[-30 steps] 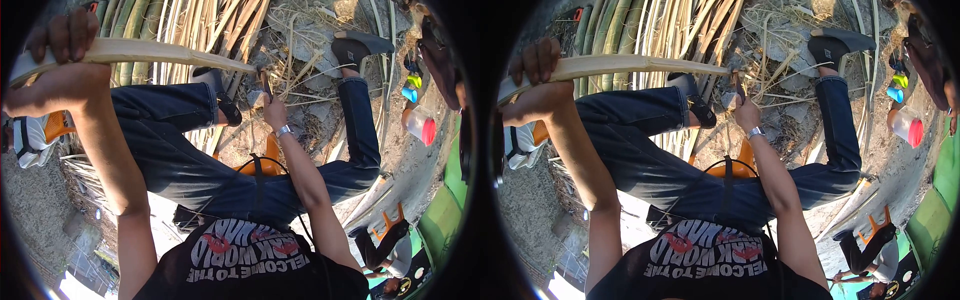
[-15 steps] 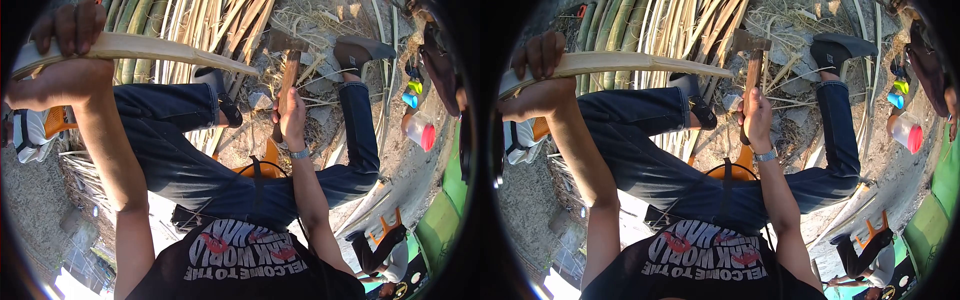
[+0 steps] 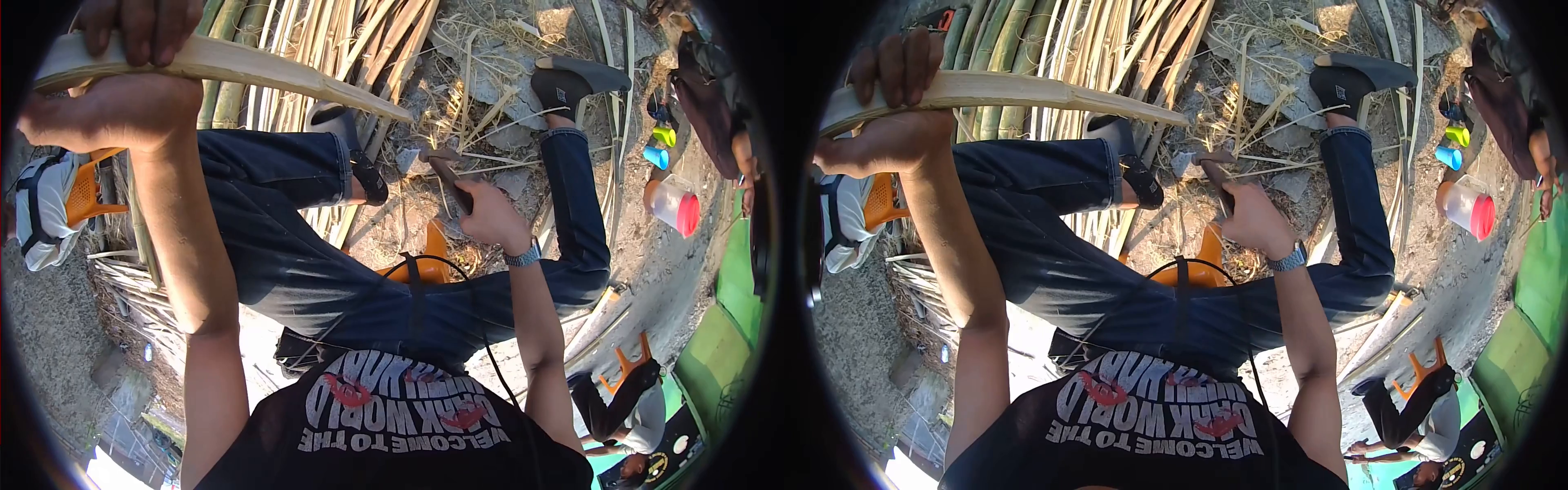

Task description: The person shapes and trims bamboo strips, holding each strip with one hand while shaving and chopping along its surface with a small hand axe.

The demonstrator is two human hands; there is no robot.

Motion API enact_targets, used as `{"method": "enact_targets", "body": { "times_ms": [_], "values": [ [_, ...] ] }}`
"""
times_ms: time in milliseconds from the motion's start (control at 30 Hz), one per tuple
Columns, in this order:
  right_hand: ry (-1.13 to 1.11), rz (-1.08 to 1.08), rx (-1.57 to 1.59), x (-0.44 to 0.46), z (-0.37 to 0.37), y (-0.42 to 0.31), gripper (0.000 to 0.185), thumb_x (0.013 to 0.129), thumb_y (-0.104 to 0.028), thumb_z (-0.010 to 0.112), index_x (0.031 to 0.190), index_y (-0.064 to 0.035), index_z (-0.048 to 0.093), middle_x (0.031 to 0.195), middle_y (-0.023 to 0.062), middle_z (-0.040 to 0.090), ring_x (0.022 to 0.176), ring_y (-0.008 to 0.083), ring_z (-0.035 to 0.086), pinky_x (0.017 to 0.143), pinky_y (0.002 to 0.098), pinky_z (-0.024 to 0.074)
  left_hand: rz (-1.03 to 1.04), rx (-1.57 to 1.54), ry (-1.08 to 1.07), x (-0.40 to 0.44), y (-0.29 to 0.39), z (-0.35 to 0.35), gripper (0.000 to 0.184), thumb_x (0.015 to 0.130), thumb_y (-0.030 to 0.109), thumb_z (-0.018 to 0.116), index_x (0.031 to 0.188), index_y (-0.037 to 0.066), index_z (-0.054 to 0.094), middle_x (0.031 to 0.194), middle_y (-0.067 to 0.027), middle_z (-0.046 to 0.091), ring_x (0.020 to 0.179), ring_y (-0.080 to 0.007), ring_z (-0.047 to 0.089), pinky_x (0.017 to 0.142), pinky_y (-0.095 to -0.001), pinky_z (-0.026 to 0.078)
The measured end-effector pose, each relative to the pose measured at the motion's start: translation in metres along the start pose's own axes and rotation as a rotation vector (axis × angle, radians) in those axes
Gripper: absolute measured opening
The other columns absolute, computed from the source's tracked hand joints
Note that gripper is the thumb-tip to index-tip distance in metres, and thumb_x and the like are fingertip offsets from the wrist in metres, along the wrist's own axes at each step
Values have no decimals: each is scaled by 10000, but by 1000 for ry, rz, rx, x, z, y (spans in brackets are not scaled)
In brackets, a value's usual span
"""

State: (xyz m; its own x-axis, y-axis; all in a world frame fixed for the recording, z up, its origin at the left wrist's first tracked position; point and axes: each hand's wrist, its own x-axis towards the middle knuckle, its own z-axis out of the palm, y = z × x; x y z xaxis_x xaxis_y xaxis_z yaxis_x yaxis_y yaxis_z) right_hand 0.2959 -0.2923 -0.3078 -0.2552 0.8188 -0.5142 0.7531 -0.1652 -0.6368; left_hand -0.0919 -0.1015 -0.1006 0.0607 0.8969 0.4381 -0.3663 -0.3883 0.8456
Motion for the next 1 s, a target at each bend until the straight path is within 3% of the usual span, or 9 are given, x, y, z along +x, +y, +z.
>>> {"method": "enact_targets", "body": {
  "times_ms": [67,200,267,400,467,500,600,733,1000],
  "values": [
    [2,-237,-114,10,11,2,493,690,-61,673,1173,32,676,1005,254,703,935,379,695,853,411,545,8,0,2,-2,0,-2,828,668,1011,393,699,185,356,534,10,288,479,-99,308,522,-268,275],
    [-2,-68,-9,23,14,-11,428,684,-76,710,1095,38,675,950,226,712,920,393,696,861,410,547,9,-45,-31,-2,0,-10,836,663,1015,399,710,183,333,543,6,279,491,-104,294,533,-276,258],
    [314,-151,54,21,18,-18,445,679,-126,763,1083,38,674,889,202,723,828,356,724,780,390,578,10,-59,-18,-3,-1,-7,836,664,1013,404,715,182,326,546,5,277,494,-105,290,536,-278,253],
    [500,-69,295,9,32,-23,390,705,-43,755,1082,25,675,900,183,722,848,302,743,761,355,580,-4,-57,8,-3,-1,-6,838,660,1012,416,721,180,332,553,-1,280,503,-111,302,539,-276,255],
    [899,-276,242,10,44,-16,319,775,7,753,1083,14,673,940,154,730,856,234,745,752,326,579,-2,-49,-21,0,-1,-9,838,660,1012,416,721,181,335,555,-3,282,504,-113,305,536,-276,255],
    [901,-242,633,13,59,-11,209,856,7,744,1052,4,670,976,120,732,860,190,730,760,316,578,14,-48,-37,0,-3,-11,837,661,1012,412,721,180,340,555,-5,286,505,-114,310,532,-276,258],
    [1017,-290,787,30,76,-1,137,899,-16,736,1003,3,649,989,112,728,867,165,714,777,309,574,-7,-72,-32,-1,-2,-7,835,664,1012,405,719,180,354,553,-6,296,503,-115,317,525,-274,264],
    [895,-202,1094,50,66,9,194,933,-77,725,786,-9,619,785,83,688,701,123,651,678,283,532,-1,-56,-28,-4,-2,5,829,667,1011,403,716,184,377,547,3,307,493,-106,313,518,-267,268],
    [1030,-505,861,-10,-29,-113,287,962,-22,632,689,9,548,660,77,628,564,98,561,534,257,446,-9,-323,-208,9,2,-4,799,692,956,468,704,162,382,537,6,318,475,-105,326,549,-264,276]
  ]
}}
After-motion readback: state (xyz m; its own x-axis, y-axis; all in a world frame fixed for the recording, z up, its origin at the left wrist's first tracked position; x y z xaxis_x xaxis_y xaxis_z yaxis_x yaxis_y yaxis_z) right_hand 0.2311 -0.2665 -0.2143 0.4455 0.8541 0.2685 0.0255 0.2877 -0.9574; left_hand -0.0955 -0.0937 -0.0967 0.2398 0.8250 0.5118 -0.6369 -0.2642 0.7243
